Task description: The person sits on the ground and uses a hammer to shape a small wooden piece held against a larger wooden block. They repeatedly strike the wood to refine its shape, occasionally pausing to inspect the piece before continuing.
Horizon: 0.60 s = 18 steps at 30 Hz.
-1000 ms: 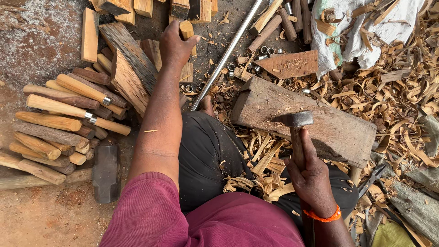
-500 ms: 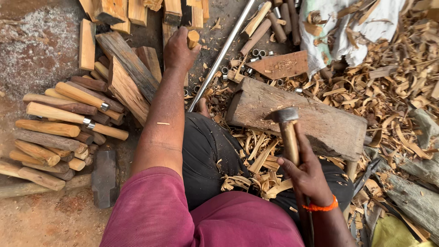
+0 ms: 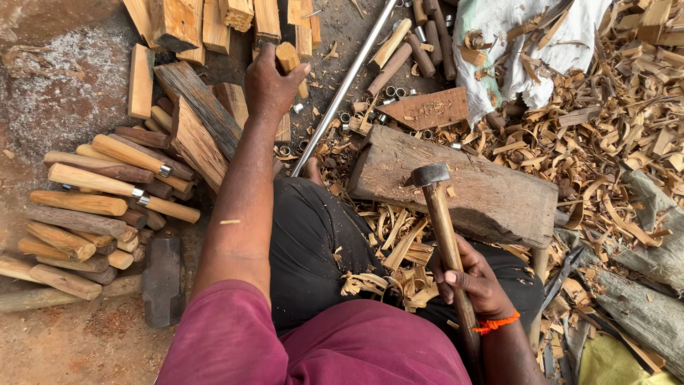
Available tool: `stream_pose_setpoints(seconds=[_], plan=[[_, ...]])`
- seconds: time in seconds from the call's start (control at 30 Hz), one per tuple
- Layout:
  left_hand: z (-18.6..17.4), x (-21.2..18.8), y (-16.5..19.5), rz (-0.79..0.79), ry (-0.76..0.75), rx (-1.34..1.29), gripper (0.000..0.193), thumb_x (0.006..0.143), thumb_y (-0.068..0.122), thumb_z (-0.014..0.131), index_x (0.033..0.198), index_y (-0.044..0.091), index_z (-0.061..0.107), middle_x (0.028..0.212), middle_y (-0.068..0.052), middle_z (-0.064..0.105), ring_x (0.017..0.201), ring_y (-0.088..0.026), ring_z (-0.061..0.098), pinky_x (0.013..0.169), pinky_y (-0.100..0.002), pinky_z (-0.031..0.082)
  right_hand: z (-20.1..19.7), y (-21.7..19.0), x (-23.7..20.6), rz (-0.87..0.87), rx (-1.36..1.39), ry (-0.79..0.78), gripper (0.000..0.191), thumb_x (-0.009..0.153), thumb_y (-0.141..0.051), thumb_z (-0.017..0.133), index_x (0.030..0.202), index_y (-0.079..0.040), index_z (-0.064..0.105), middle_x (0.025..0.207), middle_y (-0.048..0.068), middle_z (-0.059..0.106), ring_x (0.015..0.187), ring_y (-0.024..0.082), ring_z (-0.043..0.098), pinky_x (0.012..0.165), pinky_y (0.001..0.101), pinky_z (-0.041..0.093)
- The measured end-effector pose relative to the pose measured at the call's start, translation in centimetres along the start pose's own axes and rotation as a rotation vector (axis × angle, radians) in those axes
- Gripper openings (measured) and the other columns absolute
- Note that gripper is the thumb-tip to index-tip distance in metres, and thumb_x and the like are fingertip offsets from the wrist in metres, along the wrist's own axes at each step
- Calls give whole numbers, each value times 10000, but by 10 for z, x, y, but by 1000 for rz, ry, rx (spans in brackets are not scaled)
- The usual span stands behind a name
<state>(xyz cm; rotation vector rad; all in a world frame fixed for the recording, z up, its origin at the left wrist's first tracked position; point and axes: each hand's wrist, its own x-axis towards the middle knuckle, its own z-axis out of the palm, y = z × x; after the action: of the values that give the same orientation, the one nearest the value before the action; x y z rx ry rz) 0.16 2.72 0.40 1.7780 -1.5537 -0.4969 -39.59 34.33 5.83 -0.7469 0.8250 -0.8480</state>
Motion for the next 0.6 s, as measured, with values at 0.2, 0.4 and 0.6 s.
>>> stream_pose_setpoints(seconds=[0.2,0.4,0.6], plan=[[4,-49,49,206,-161,-129,448,918,376,843,1115,68,586,948,-79,696,803,-173,721,678,-348,637,5,-3,-4,-42,77,15,839,862,-198,707,1595,-38,333,813,101,608,524,135,556,462,254,476],[20,-46,61,145,-140,-120,302,928,247,717,1141,64,606,1026,-105,675,862,-220,693,717,-407,619,9,-16,-29,-153,-678,376,853,902,-162,706,1664,-127,324,890,139,646,677,146,568,588,288,504],[36,-58,86,101,-244,-625,422,949,332,764,1226,67,588,1056,-94,691,955,-195,741,835,-392,658,5,-5,-25,132,-1297,687,987,823,-209,808,1632,-204,242,989,239,734,860,370,727,741,439,592]])
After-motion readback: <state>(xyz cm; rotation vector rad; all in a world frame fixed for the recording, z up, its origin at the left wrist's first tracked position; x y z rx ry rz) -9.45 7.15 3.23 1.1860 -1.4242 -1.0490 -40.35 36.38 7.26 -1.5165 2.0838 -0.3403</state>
